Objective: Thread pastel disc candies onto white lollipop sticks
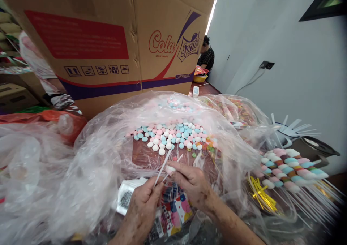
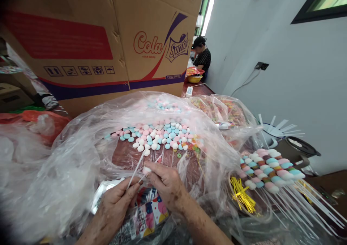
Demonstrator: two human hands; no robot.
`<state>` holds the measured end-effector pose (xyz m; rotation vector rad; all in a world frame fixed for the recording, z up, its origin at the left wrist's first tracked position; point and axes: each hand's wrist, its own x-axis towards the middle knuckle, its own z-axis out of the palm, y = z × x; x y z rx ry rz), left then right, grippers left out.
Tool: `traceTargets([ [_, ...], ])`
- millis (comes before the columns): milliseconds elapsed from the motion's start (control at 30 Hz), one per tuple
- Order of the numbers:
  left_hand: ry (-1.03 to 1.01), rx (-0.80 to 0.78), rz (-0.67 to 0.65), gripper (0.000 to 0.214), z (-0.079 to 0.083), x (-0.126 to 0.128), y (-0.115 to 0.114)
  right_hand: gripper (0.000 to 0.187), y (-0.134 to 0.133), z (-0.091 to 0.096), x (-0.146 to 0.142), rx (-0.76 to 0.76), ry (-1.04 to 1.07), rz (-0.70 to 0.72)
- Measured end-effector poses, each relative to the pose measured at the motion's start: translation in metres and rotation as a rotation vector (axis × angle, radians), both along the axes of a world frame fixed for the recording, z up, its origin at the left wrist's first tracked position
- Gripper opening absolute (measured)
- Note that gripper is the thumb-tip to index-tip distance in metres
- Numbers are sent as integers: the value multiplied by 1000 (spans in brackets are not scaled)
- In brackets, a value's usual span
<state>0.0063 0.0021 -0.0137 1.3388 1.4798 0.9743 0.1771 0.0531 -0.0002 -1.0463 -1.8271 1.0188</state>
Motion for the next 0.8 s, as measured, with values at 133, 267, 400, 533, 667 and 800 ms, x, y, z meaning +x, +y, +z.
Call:
traceTargets([
  [133, -31, 2, 19, 31, 1, 0, -2, 37, -8, 8, 6, 55, -66, 61],
  [267, -65, 10, 91, 33, -5, -8, -7, 45, -7, -3, 39, 130, -115, -201],
  [400, -24, 16, 85, 35, -13, -16, -11, 27, -4, -36, 73, 278, -297, -384],
  [533, 60, 45, 72, 33, -12, -15, -11, 25, -6, -60, 83, 394, -431, -373],
  [667, 140, 89, 68, 31, -6, -12, -8, 25, -7, -64, 81, 466, -490, -342],
  [800, 170, 121, 47, 29, -5, -11, -1, 26, -5, -63, 82, 479, -510, -327],
])
